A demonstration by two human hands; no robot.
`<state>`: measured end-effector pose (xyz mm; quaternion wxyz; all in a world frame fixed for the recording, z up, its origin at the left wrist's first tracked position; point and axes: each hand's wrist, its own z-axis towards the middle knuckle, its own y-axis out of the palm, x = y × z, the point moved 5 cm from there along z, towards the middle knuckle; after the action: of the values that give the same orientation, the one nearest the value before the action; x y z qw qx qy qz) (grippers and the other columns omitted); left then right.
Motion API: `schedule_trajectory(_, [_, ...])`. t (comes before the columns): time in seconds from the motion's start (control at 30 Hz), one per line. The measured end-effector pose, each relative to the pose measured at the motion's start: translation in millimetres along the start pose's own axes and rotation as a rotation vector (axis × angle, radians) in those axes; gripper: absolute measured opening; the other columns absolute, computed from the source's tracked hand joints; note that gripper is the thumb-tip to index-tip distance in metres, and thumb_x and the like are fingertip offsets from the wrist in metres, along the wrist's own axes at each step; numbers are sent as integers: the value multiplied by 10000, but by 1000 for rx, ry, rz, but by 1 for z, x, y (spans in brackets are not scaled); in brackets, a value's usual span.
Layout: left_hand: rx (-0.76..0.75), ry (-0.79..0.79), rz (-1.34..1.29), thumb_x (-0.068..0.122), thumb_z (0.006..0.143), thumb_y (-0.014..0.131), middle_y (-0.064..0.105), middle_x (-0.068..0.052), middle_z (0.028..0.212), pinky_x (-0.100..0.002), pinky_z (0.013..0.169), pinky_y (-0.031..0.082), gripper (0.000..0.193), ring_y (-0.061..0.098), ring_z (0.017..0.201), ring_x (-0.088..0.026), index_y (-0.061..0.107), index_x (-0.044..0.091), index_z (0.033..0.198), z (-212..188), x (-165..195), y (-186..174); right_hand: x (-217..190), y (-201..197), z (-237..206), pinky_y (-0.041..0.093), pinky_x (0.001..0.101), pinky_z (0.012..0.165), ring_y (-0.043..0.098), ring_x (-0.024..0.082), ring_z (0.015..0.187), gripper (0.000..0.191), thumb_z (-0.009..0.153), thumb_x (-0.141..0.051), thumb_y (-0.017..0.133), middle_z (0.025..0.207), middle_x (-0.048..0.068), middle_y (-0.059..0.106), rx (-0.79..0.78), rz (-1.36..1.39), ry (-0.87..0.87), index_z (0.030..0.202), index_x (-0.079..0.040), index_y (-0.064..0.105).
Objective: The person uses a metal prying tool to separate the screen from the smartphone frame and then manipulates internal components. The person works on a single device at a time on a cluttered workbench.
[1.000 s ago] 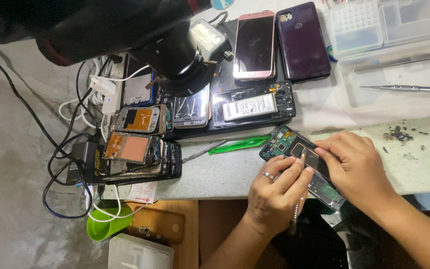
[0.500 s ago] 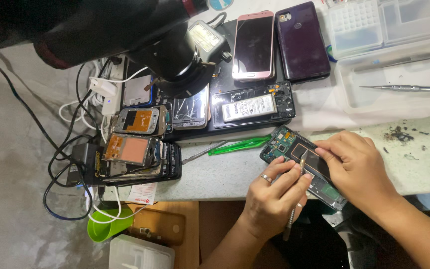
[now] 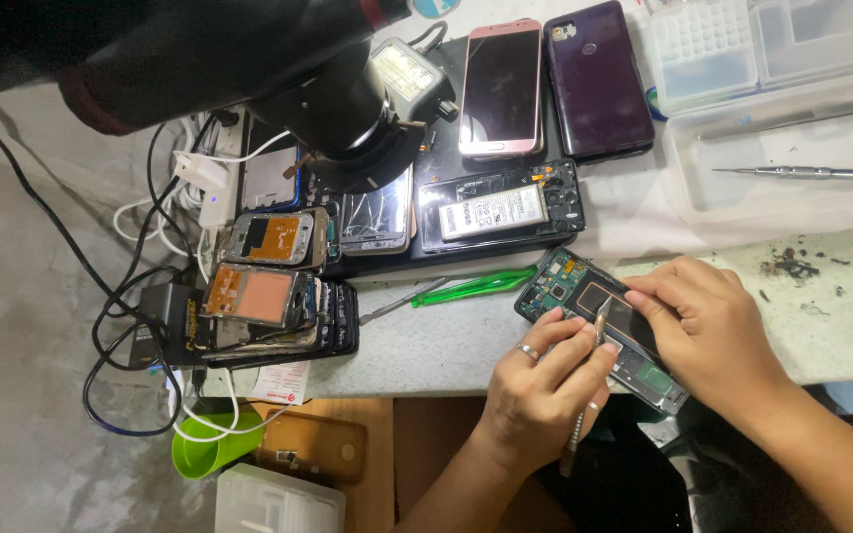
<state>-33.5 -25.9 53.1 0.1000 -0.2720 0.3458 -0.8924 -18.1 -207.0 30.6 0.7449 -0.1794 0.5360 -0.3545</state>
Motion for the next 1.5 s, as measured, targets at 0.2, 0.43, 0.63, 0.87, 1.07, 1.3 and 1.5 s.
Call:
schedule_trajectory(0.2, [22, 4, 35, 42, 760, 807, 703, -125, 1147, -481, 1102, 564, 378, 688, 1123, -314, 736, 30, 1132, 2, 3, 1, -1, 0, 0, 450, 377, 824, 643, 260, 853, 149, 866, -95, 701, 878, 51, 685, 4, -10, -41, 1001, -74, 762])
schedule_trajectory(0.43, [23, 7, 64, 52, 765, 807, 708, -130, 1153, -476, 1087, 569, 378, 689, 1128, -306, 734, 16, 1135, 6, 5, 1, 1, 1, -2, 449, 381, 834, 638, 259, 878, 176, 858, -70, 689, 897, 48, 681, -12, -21, -55, 1020, -76, 755])
schedule_trajectory(0.63, [30, 1, 104, 41, 795, 794, 714, -122, 1144, -462, 1076, 569, 345, 688, 1130, -297, 739, 15, 1135, 8, 7, 1, 1, 1, -2, 446, 377, 831, 640, 262, 897, 183, 854, -61, 689, 904, 52, 677, -7, -39, -78, 1027, -68, 748])
schedule_trajectory(0.87, [43, -2, 125, 36, 834, 779, 717, -111, 1143, -444, 1071, 575, 320, 688, 1135, -291, 737, 21, 1151, 10, 7, 4, -1, 1, -3, 450, 388, 825, 637, 271, 893, 149, 845, -54, 709, 900, 56, 673, 24, -45, -93, 991, -62, 738])
schedule_trajectory(1.07, [25, -14, 127, 66, 806, 775, 720, -130, 1153, -457, 1069, 566, 356, 684, 1138, -295, 740, 23, 1158, 10, 6, 5, -2, 1, -3, 449, 390, 828, 637, 273, 904, 138, 844, -56, 714, 899, 57, 669, 38, -58, -104, 981, -60, 732])
schedule_trajectory(1.3, [27, -23, 147, 89, 794, 776, 724, -133, 1153, -471, 1076, 561, 364, 691, 1137, -296, 743, 30, 1151, 9, 7, 7, -6, 0, -5, 463, 400, 851, 630, 282, 910, 187, 849, -57, 706, 909, 67, 660, 53, -59, -135, 1032, -56, 743])
schedule_trajectory(1.5, [42, -31, 178, 83, 842, 779, 720, -149, 1172, -475, 1086, 560, 333, 695, 1147, -300, 734, 16, 1165, 9, 12, 8, -5, 0, -5, 468, 401, 854, 634, 279, 903, 176, 854, -48, 701, 889, 65, 654, 37, -68, -118, 1025, -51, 741])
